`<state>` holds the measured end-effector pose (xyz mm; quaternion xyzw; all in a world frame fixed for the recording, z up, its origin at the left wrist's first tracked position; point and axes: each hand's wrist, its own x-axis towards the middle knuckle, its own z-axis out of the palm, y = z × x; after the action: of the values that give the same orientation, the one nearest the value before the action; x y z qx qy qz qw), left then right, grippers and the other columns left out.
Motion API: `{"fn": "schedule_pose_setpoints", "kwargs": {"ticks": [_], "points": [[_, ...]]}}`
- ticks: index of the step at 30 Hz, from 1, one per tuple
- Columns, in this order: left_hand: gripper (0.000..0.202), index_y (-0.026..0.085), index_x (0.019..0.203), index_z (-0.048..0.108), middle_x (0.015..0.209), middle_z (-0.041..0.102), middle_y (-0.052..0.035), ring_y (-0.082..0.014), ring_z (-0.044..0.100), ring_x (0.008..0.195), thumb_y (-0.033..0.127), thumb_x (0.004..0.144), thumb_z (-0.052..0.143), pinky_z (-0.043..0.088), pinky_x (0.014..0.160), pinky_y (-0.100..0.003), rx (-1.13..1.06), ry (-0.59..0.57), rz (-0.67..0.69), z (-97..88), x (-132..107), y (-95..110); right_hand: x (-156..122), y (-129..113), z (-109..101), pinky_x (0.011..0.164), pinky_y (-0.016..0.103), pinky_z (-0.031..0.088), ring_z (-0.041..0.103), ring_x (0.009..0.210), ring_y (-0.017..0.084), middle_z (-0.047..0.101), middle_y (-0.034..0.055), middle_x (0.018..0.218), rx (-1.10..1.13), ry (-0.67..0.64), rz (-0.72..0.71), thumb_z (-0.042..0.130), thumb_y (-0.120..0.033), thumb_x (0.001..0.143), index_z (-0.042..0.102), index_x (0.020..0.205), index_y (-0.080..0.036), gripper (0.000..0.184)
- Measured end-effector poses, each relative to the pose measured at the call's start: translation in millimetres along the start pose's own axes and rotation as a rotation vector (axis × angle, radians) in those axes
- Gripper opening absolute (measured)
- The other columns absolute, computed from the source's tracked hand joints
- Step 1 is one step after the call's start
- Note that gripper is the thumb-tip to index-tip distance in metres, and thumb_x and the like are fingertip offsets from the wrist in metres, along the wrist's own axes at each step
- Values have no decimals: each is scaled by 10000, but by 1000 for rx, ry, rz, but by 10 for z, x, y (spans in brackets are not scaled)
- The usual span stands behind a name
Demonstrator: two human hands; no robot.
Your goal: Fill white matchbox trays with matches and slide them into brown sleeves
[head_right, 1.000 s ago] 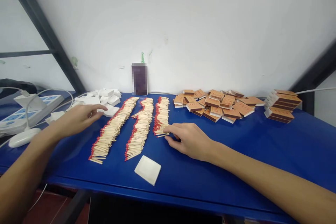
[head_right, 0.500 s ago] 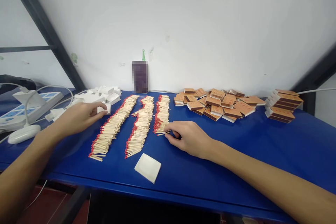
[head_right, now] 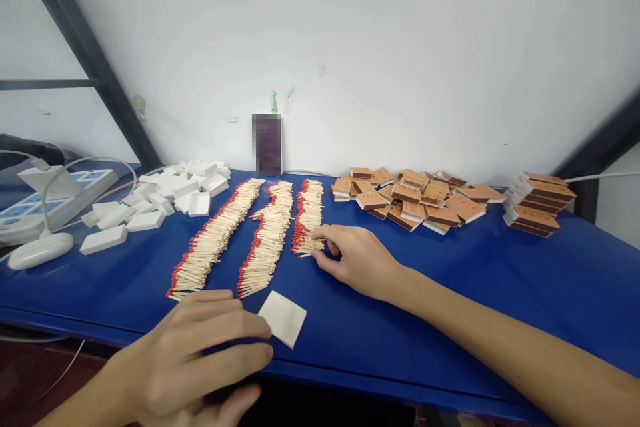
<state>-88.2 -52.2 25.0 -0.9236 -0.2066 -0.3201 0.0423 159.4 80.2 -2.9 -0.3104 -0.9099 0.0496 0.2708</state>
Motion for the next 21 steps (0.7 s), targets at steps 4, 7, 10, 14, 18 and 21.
{"fn": "schedule_pose_setpoints", "kwargs": {"ticks": [4, 7, 10, 14, 18, 21], "points": [[125, 177, 956, 640, 962, 705, -44, -167, 670, 726, 121, 888, 552, 522, 603, -318, 132, -8, -149, 151, -32, 35, -1, -1, 12, 516, 225, 365, 468, 510, 112, 552, -31, 629, 28, 3, -30, 571, -268, 939, 679, 995, -172, 155], [122, 180, 983, 626, 1021, 679, -57, -186, 686, 808, 135, 920, 531, 546, 658, -318, 159, -60, -186, 192, -69, 12, -3, -7, 7, 523, 221, 367, 477, 520, 110, 549, -33, 627, 48, -7, -56, 567, -251, 942, 685, 962, -179, 140], [122, 179, 970, 621, 947, 665, -43, -175, 648, 750, 126, 935, 517, 514, 664, -315, 144, -109, -194, 195, -70, 1, 0, -15, 2, 537, 218, 381, 491, 537, 109, 559, -26, 639, 56, -10, -84, 558, -233, 940, 688, 910, -180, 144], [161, 174, 917, 633, 850, 659, -21, -145, 575, 659, 119, 965, 489, 435, 702, -333, 103, -108, -192, 195, -36, 28, -1, -14, 4, 533, 216, 387, 492, 534, 109, 565, -22, 637, 57, -9, -89, 557, -218, 934, 686, 875, -185, 145], [165, 184, 920, 649, 783, 653, 10, -126, 543, 610, 112, 963, 507, 377, 695, -332, 64, -61, -207, 224, -23, 62, -13, -12, 0, 523, 217, 386, 499, 518, 110, 568, -27, 625, 50, -24, -108, 553, -229, 944, 691, 911, -189, 148], [153, 185, 950, 661, 755, 650, 18, -117, 556, 597, 111, 959, 528, 398, 748, -334, 61, -35, -213, 254, -31, 60, -15, -28, -6, 538, 226, 394, 526, 527, 116, 601, -17, 634, 5, -39, -205, 514, -219, 966, 676, 902, -196, 176]]}}
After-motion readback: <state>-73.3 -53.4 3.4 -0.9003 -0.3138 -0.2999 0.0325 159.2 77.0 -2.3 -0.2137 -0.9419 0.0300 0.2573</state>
